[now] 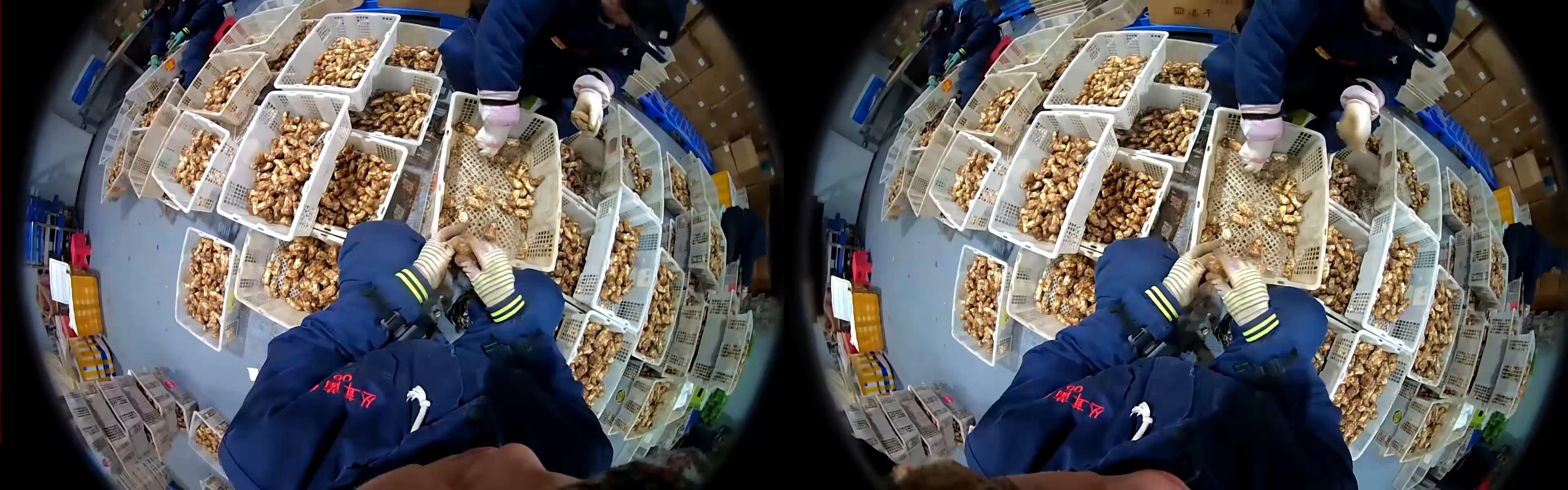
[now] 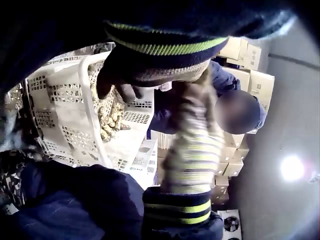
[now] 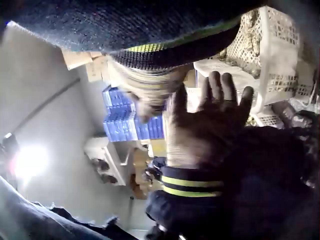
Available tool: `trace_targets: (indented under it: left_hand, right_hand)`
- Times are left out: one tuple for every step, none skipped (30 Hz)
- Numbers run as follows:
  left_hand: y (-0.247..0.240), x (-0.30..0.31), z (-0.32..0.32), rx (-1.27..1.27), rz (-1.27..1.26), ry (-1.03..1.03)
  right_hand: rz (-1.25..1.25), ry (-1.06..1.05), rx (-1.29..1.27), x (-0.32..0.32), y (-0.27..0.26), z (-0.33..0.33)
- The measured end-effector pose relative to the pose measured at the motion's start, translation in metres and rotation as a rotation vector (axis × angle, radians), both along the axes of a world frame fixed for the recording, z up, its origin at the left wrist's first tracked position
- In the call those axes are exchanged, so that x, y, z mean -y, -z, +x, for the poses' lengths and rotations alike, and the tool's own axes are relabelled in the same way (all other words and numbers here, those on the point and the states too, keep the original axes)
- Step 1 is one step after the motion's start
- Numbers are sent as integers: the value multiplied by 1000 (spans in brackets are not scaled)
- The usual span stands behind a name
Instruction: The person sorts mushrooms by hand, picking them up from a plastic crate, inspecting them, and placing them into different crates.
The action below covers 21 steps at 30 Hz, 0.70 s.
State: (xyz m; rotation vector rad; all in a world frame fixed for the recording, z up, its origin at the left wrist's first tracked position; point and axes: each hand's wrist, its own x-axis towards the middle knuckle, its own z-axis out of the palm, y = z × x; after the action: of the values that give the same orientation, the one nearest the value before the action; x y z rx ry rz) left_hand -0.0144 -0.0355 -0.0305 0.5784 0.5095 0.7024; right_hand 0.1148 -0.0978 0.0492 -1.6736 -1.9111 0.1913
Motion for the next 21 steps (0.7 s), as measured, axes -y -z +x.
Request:
trace_targets:
  left_hand:
    - [0, -2, 3, -173, -72, -22]
    - [-6, -7, 5, -188, 47, 5]
    - [-9, -8, 4, -241, 53, -4]
    - [-14, -10, 5, -293, 71, 9]
    - [-31, -8, 2, -228, -63, 4]
    - [-32, -8, 2, -150, -123, 4]
    - [-32, -9, 4, -179, -76, 12]
    - [-36, -10, 3, -209, -33, 10]
    - [-41, -9, 2, -152, -85, 8]
    - [-40, -8, 2, -147, -56, 8]
    - [-46, -7, 1, -107, -65, 15]
    - [-52, -6, 0, -67, -70, 27]
    - [-50, -6, 1, -61, -77, 41]
    - [-47, -7, 1, -54, -84, 53]
    - [-43, -7, 2, -47, -90, 63]
    - [-40, -8, 2, -67, -69, 60]
    - [-39, -8, 3, -88, -48, 57]
    - [-38, -8, 3, -109, -29, 54]
    - [-36, -7, 2, -83, -59, 76]
    - [-37, -7, 0, -58, -89, 97]
    - [-39, -7, 0, -32, -119, 119]
  right_hand:
    - [-27, 54, -311, 6, 1, 1]
    - [-67, 97, -624, 5, -12, -3]
    - [-183, 225, -1094, 5, -1, -6]
    - [-169, 240, -1172, 6, -6, -2]
    - [-208, 217, -1310, 10, 29, 12]
    - [-251, 187, -1445, 4, 28, 10]
    - [-432, 140, -1621, 8, 21, 16]
    - [-475, 172, -1688, 7, 16, 15]
    - [-453, 152, -1740, 6, 18, 15]
    - [-428, 139, -1793, 8, 20, 16]
    - [-451, 177, -1817, 9, 23, 17]
    - [-442, 190, -1804, 10, 26, 17]
    - [-431, 202, -1791, 11, 28, 17]
    - [-422, 210, -1777, 10, 28, 16]
    - [-416, 181, -1776, 10, 27, 16]
    - [-441, 203, -1745, 10, 25, 16]
    - [-467, 225, -1713, 10, 19, 16]
    - [-491, 247, -1682, 10, 17, 15]
    - [-511, 272, -1676, 9, 21, 14]
    - [-493, 247, -1675, 8, 22, 14]
    - [-474, 222, -1673, 7, 23, 12]
